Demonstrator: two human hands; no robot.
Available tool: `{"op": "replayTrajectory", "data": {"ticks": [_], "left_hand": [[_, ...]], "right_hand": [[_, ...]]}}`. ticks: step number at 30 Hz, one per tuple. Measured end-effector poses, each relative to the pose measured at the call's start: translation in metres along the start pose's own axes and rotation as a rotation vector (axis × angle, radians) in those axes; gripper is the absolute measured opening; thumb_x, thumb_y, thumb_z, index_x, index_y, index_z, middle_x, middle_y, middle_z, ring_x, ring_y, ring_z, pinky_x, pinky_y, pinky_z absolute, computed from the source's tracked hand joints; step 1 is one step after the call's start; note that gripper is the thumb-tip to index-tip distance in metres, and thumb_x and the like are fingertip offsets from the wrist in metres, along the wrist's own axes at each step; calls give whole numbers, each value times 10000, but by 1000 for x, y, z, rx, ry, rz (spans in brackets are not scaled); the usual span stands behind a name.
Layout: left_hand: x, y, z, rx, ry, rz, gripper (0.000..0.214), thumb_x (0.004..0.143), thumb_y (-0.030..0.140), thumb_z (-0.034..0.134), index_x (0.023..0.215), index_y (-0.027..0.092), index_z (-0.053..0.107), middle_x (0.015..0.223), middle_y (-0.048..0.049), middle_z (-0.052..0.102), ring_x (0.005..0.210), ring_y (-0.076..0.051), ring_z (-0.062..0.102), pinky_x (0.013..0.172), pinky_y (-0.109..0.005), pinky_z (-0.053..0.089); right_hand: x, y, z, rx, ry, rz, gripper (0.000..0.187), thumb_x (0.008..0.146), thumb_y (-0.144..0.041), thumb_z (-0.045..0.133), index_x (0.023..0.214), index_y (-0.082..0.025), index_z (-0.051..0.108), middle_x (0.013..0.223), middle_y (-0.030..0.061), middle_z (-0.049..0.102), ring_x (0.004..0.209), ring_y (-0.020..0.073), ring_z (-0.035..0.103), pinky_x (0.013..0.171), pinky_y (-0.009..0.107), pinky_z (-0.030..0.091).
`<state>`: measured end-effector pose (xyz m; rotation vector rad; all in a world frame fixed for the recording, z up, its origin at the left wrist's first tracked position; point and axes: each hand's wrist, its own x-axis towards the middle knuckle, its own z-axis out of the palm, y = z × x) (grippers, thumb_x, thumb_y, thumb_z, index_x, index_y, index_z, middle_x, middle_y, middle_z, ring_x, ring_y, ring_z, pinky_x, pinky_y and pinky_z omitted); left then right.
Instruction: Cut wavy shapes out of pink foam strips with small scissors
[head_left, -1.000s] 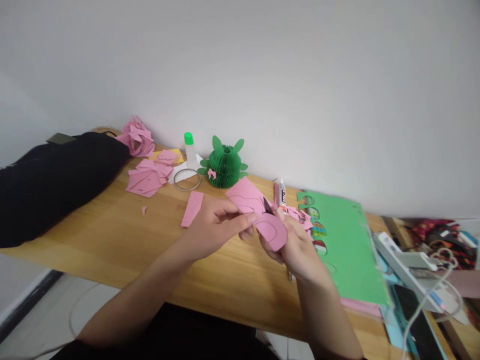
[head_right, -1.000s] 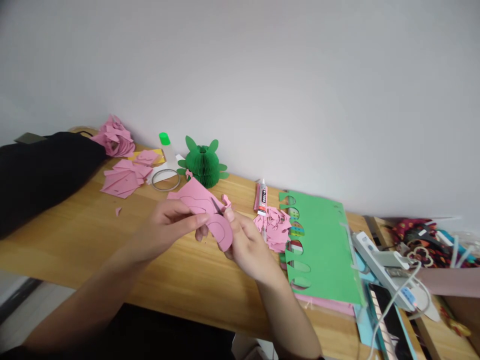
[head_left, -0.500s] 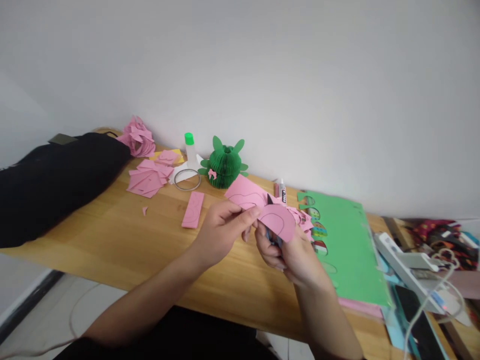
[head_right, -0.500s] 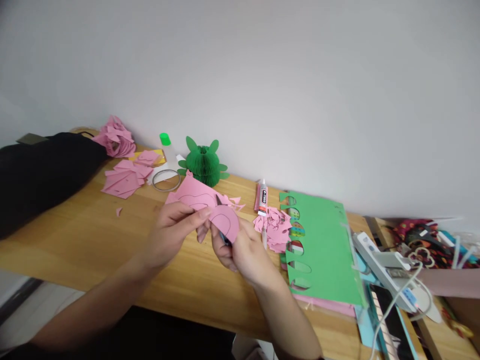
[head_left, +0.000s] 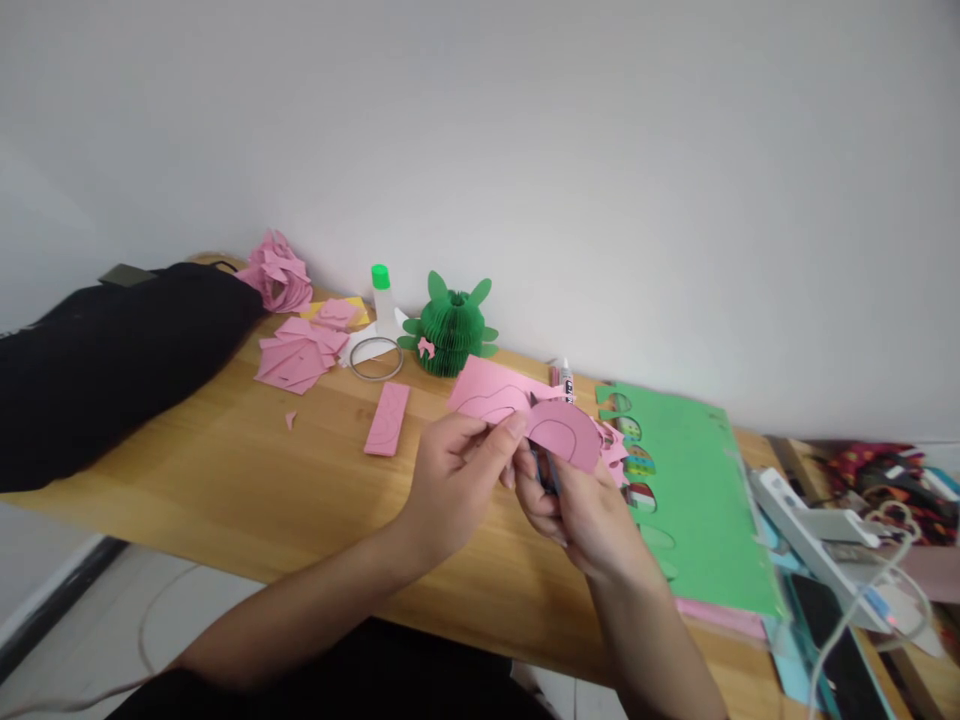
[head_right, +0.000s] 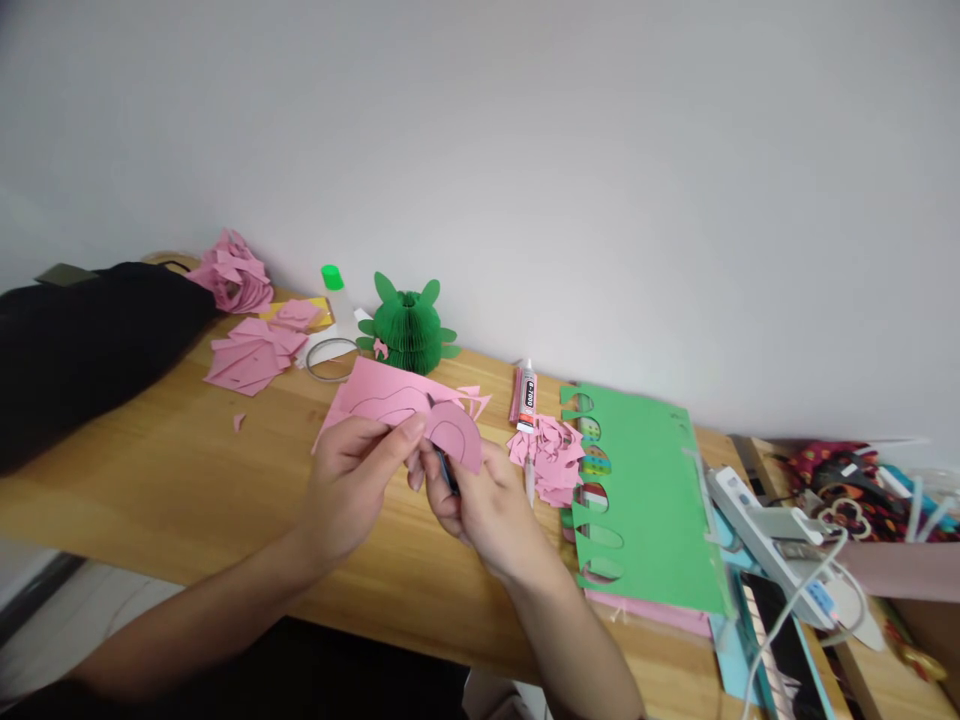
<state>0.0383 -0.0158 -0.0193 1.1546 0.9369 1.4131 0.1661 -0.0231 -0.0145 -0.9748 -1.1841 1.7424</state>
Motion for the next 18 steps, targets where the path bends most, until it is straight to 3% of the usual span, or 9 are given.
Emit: {"op": "replayTrajectory", "data": {"ticks": [9, 18], "left_hand": [[-3, -1, 1, -11, 22, 18, 372, 873, 318, 611, 533, 170, 634, 475, 8, 587, 464, -97, 541, 488, -223, 443], [-4, 0, 3, 42, 37, 29, 396, 878, 319, 584, 511, 173, 606, 463, 8, 559, 462, -105, 517, 492, -242, 435]], "right_hand": [[0, 0, 3, 16, 42, -32, 368, 942, -424, 485, 657, -192, 502, 442, -106, 289, 361, 43, 107, 332, 186, 134], [1, -1, 3, 12, 53, 24, 397, 915, -501, 514, 657, -200, 491, 441, -103, 276, 369, 49, 108, 332, 191, 118]]}}
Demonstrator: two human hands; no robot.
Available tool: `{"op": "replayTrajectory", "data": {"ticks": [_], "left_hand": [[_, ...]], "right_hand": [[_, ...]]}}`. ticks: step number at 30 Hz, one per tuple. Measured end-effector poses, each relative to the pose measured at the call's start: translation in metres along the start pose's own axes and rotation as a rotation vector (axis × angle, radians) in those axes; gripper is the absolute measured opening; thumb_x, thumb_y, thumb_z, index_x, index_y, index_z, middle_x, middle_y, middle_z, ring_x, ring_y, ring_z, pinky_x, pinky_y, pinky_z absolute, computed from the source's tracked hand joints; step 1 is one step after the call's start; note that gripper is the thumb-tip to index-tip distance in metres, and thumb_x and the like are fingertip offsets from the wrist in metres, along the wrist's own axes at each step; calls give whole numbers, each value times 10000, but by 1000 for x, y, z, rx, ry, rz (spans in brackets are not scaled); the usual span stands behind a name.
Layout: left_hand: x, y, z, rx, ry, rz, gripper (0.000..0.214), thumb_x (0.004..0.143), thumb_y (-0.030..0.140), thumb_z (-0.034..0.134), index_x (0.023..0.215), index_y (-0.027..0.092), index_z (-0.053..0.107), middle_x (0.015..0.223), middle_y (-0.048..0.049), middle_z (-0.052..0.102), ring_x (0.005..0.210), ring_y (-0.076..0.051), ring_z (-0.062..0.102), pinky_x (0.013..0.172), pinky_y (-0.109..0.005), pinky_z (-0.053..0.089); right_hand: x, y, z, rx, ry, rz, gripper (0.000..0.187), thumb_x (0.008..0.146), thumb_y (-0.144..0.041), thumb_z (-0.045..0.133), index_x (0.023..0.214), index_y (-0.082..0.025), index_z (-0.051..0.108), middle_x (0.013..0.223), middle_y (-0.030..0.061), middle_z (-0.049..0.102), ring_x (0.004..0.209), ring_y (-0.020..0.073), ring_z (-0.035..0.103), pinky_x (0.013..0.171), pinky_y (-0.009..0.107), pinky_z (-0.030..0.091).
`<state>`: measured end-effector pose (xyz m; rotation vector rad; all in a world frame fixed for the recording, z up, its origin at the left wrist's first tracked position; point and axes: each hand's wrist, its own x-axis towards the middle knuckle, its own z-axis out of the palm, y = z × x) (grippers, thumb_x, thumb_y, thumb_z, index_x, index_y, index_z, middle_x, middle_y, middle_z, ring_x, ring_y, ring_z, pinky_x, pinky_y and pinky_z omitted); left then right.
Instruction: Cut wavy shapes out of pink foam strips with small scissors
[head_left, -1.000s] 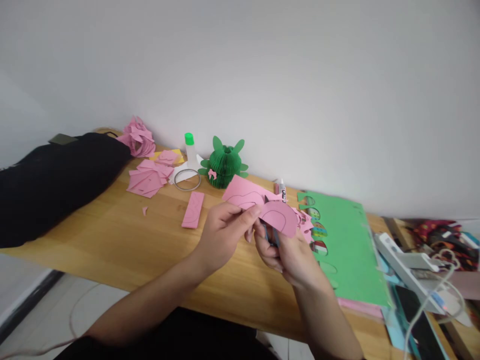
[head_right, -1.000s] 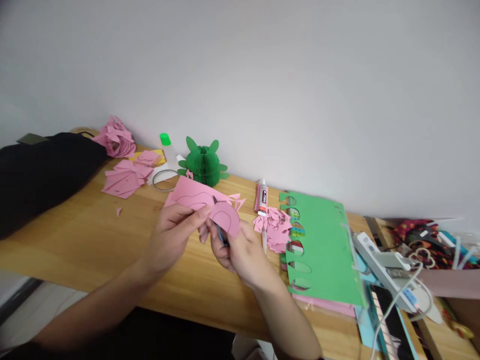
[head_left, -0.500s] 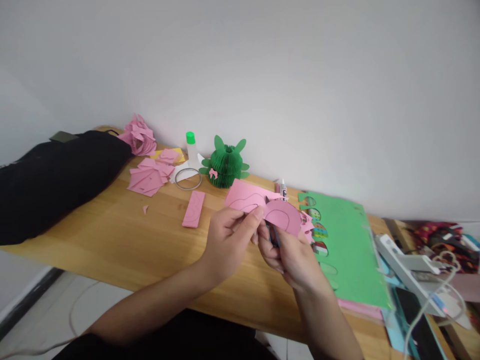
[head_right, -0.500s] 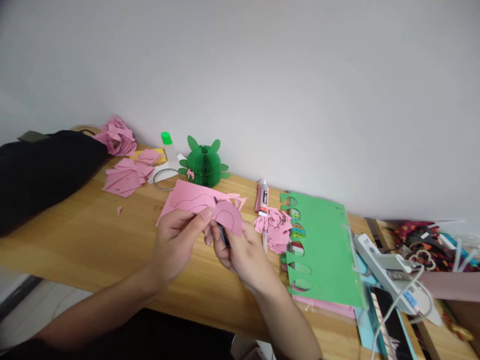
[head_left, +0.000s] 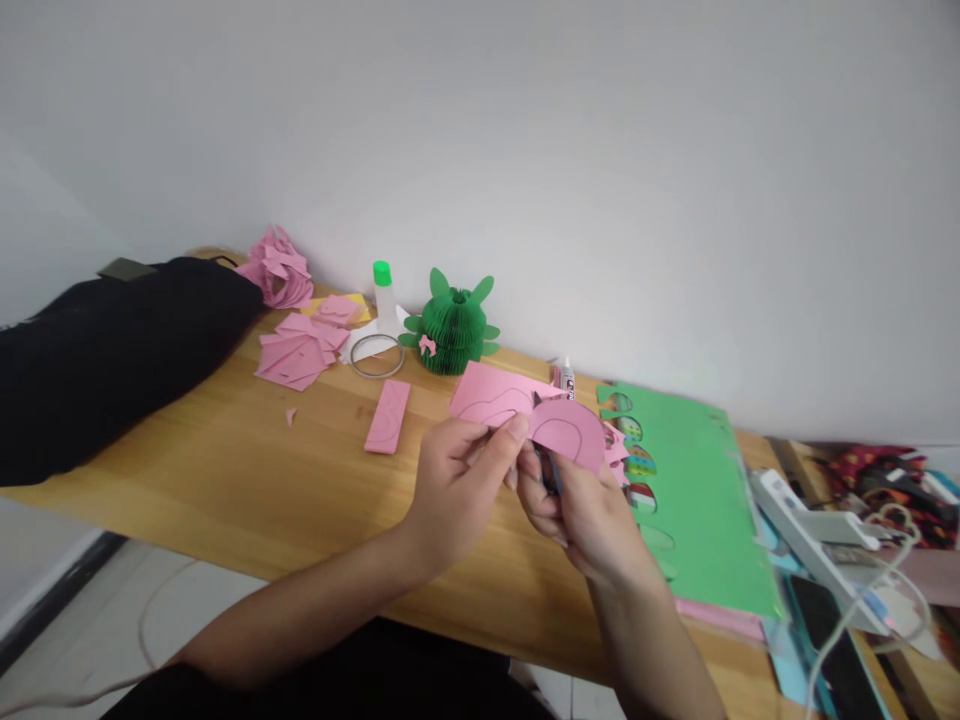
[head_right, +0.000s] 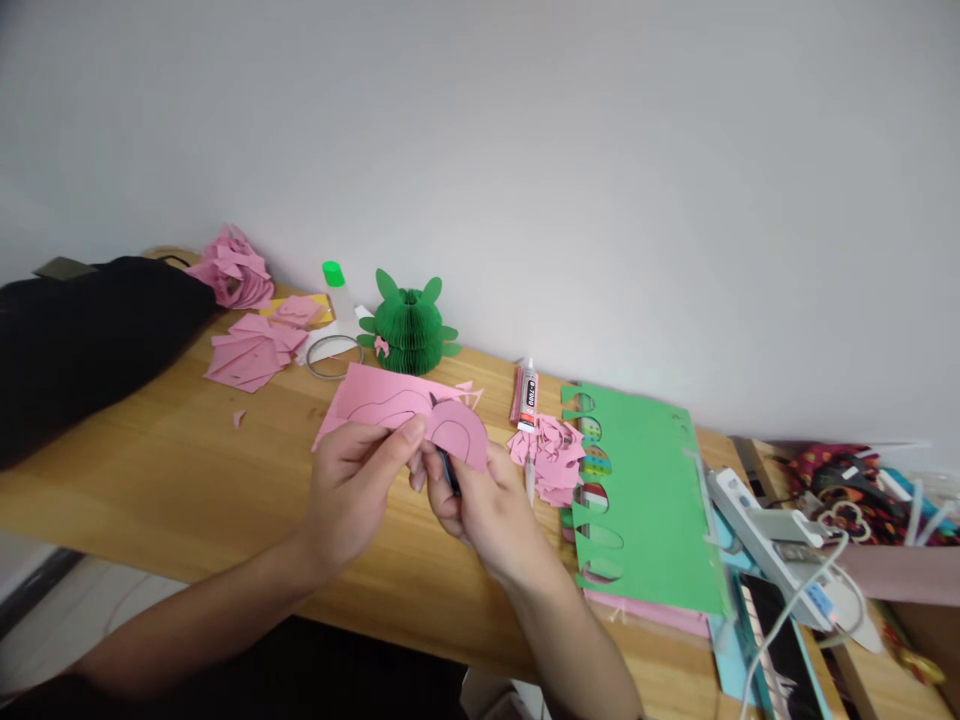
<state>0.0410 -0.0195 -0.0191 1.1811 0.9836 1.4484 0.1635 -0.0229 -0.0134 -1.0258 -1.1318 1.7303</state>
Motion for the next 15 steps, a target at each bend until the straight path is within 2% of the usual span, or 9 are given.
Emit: {"op": "replayTrajectory", "data": {"ticks": [11, 15], "left_hand": [[-1, 0, 0, -5, -2, -11, 392, 877, 333, 584, 520, 175, 616, 461, 7, 553, 454, -105, 505, 481, -245, 418], [-1, -1, -1, -9, 0, -21, 406, 885, 336, 580, 512, 177, 599, 463, 8, 546, 461, -105, 504, 491, -248, 420]], "right_hand": [[-1, 2, -2, -26, -3, 3, 390, 918, -505, 507, 672, -202, 484, 457, -103, 288, 374, 42, 106, 341, 182, 135], [-1, 1, -1, 1, -9, -3, 352, 929, -453, 492, 683, -200, 490, 462, -103, 291, 374, 43, 112, 341, 178, 123]]}}
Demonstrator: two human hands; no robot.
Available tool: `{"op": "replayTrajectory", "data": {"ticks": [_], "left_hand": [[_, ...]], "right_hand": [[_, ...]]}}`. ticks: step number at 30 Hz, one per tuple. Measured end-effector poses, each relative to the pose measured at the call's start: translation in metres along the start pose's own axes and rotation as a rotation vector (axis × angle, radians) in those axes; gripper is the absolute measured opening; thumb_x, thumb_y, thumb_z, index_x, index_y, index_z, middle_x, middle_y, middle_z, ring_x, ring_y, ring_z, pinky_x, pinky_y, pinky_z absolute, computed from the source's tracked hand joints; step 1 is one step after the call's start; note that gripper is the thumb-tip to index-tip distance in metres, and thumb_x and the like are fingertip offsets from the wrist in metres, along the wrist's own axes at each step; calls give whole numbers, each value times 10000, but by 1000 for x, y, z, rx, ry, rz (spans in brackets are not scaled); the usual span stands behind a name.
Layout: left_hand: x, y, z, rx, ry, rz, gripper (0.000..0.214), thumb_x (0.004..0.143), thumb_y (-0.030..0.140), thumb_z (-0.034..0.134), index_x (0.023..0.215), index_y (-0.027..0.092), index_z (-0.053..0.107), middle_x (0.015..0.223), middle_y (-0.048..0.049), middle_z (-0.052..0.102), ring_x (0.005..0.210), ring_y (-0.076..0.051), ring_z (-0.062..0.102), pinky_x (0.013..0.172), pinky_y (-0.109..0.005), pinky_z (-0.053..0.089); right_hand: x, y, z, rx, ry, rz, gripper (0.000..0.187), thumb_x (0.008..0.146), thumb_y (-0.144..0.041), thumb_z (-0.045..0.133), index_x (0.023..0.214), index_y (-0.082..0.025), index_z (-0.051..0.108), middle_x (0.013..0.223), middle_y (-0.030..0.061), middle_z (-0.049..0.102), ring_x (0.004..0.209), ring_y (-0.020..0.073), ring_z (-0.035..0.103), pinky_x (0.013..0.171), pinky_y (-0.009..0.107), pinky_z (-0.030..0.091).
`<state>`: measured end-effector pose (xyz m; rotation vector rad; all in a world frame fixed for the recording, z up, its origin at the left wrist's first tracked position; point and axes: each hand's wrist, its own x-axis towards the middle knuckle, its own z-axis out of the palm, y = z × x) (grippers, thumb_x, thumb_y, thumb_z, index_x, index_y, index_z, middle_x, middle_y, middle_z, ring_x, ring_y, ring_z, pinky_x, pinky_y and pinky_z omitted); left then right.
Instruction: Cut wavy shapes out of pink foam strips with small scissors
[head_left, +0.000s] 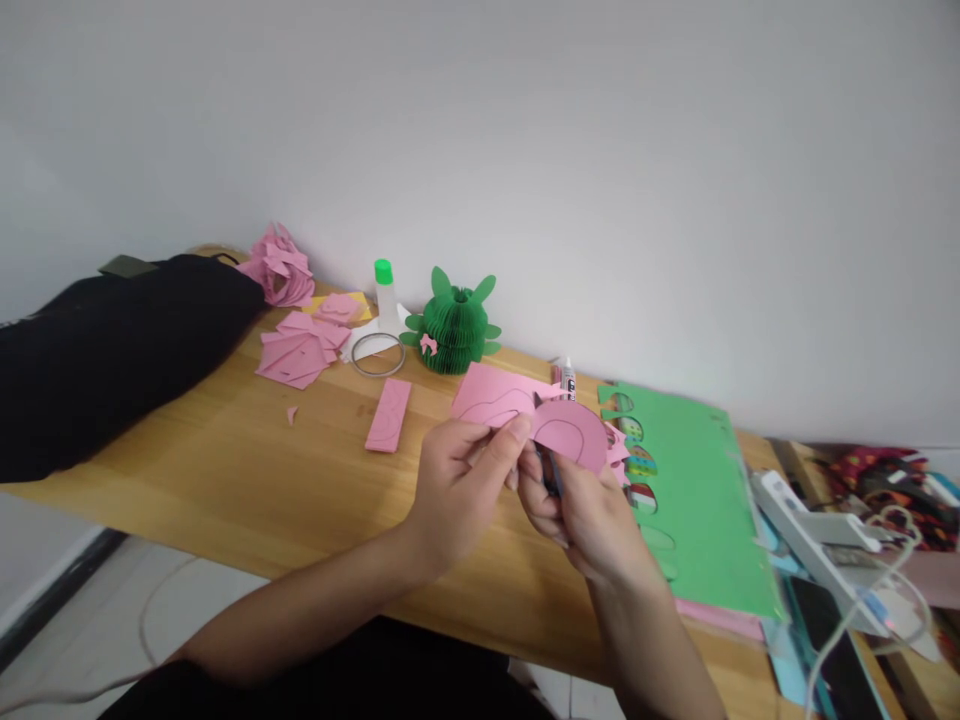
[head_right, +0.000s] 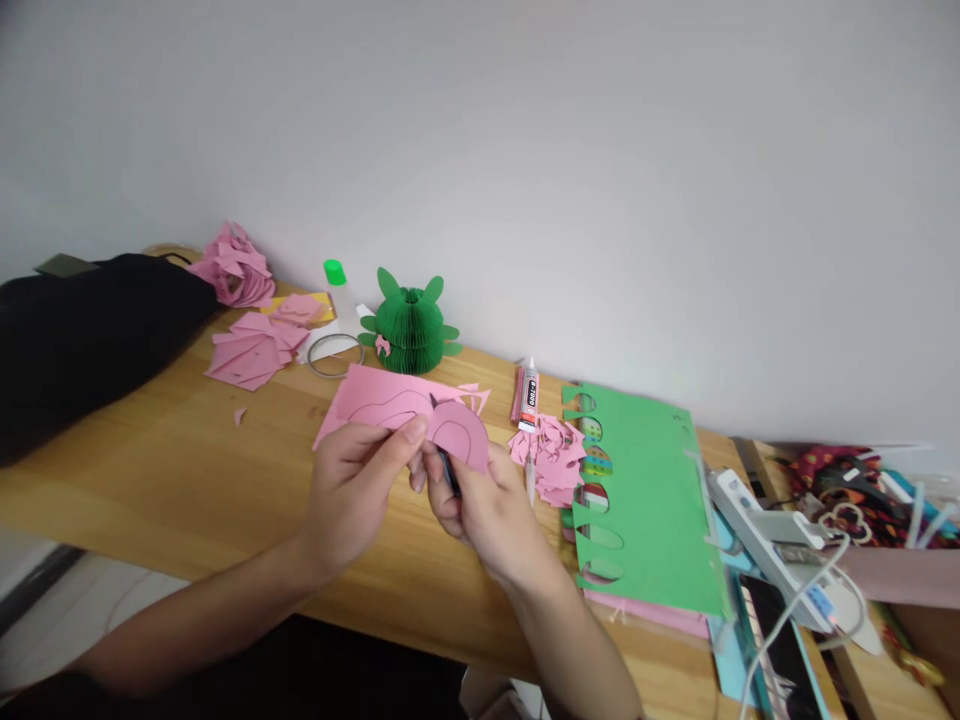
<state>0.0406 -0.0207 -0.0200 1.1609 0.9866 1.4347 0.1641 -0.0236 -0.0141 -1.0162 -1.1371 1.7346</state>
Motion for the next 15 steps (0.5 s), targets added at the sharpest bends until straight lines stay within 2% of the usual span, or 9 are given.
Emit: {"op": "replayTrajectory", "data": {"ticks": [15], "left_hand": [[0, 3, 2, -17, 17, 9, 420, 875, 334, 590, 485, 180, 582, 458, 9, 550, 456, -106, 516, 485, -245, 437]], "right_hand": [[-1, 1, -1, -2, 0, 1, 360, 935, -447, 484, 679, -195, 504, 467, -95, 297, 382, 50, 113, 341, 182, 128]]}}
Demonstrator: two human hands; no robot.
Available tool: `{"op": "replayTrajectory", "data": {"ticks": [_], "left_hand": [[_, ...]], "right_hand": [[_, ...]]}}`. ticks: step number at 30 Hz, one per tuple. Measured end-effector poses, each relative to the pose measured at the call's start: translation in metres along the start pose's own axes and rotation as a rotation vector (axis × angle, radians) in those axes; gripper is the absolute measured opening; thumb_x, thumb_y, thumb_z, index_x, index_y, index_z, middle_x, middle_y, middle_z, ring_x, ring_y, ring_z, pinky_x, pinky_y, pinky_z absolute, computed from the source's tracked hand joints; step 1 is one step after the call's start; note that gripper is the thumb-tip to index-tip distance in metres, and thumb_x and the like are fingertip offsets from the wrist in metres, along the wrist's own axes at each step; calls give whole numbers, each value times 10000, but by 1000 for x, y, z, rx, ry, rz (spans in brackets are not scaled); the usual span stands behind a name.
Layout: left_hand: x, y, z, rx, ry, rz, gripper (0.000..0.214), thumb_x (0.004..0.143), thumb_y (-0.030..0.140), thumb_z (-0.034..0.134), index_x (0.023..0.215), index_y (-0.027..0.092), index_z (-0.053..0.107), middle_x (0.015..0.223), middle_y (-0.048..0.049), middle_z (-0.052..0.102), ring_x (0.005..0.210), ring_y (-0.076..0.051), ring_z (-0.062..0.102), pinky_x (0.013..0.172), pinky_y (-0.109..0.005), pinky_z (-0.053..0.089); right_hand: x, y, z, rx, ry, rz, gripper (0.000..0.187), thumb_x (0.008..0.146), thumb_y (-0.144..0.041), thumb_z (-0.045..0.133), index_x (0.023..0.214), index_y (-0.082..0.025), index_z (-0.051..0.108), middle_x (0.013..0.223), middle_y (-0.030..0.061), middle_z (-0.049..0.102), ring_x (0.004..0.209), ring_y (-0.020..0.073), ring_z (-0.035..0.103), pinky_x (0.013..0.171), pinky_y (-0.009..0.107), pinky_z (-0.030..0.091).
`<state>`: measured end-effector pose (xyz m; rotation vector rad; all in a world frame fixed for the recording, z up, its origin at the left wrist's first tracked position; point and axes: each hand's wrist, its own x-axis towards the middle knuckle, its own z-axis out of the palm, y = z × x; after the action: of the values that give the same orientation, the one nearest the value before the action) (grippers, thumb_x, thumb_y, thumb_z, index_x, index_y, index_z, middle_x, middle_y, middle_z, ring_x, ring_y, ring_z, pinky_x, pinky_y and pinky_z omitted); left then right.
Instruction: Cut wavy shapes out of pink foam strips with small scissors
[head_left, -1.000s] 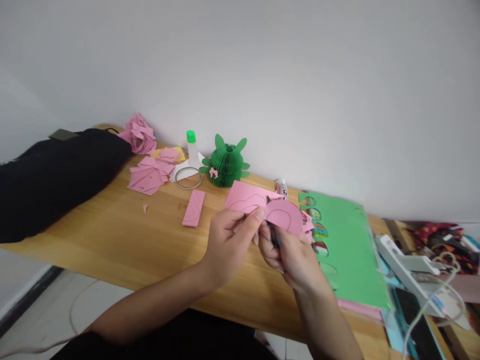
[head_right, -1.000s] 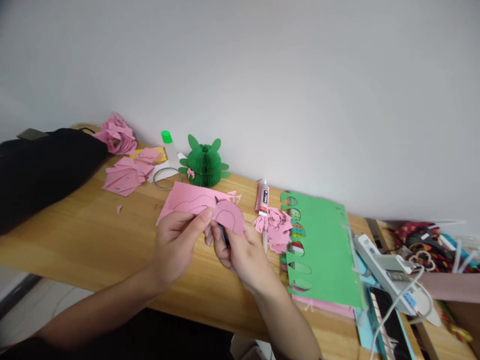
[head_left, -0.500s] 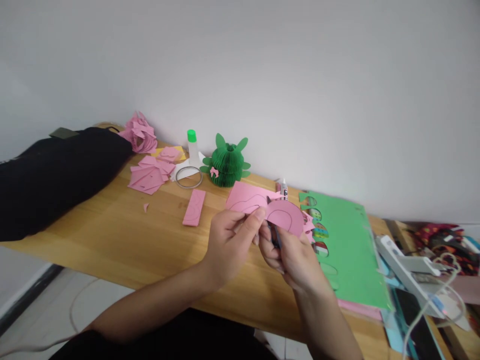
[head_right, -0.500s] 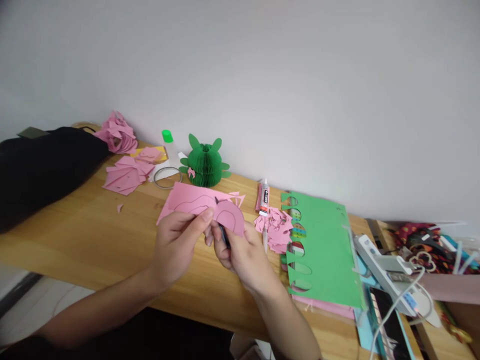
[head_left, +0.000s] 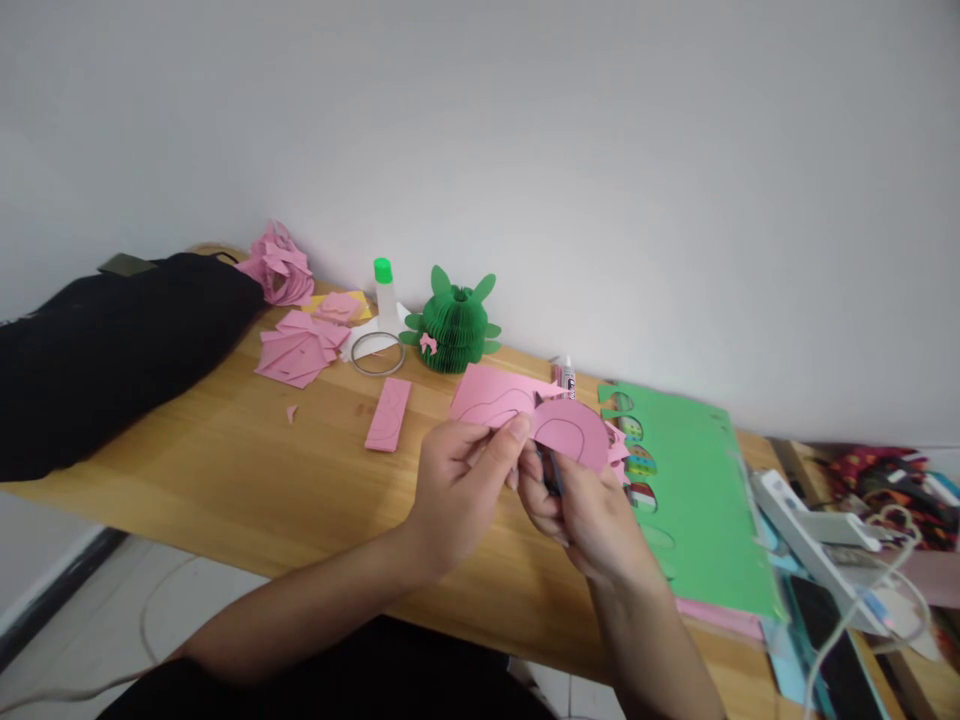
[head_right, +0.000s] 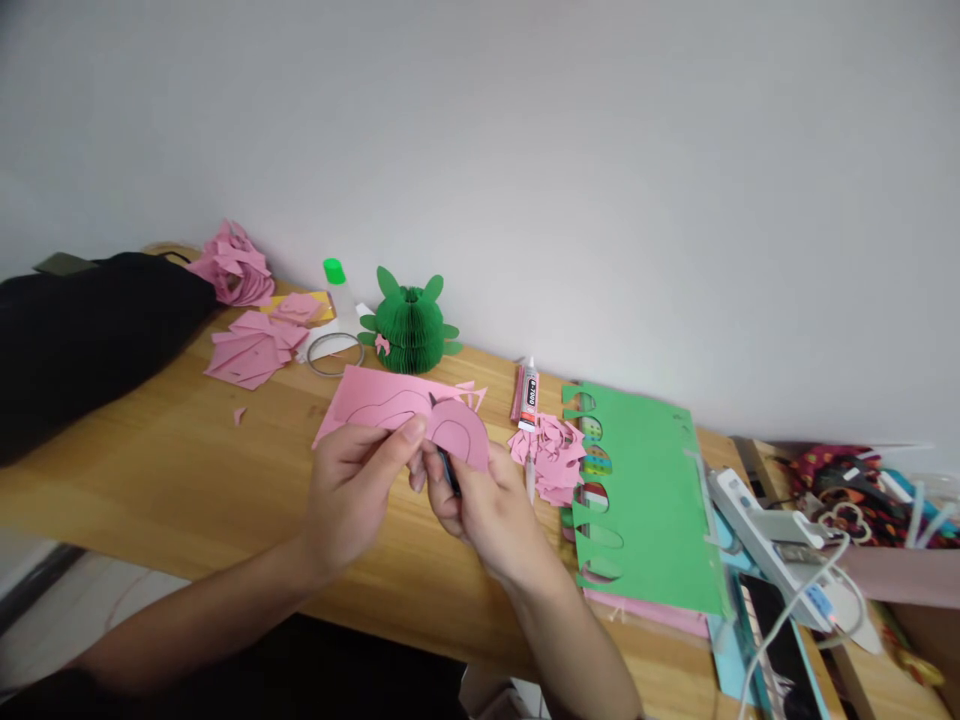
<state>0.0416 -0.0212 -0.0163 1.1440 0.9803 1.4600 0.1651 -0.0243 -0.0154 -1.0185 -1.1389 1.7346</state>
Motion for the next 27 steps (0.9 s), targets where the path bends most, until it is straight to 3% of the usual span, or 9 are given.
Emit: {"op": "replayTrajectory", "data": {"ticks": [16, 27], "left_hand": [[-1, -2, 0, -9, -2, 2, 403, 882, 323, 579, 512, 169, 618, 461, 7, 551, 450, -96, 499, 473, -234, 422], [0, -4, 1, -96, -11, 24, 427, 874, 349, 616, 483, 178, 603, 456, 4, 584, 457, -109, 540, 479, -246, 441]], "right_hand": [[1, 0, 1, 37, -18, -15, 334, 951, -392, 472, 682, -195, 491, 468, -101, 295, 379, 46, 125, 341, 165, 127], [-1, -2, 4, 29, 36, 0, 334, 911, -398, 521, 654, -185, 506, 460, -98, 314, 379, 42, 124, 345, 173, 116]]}}
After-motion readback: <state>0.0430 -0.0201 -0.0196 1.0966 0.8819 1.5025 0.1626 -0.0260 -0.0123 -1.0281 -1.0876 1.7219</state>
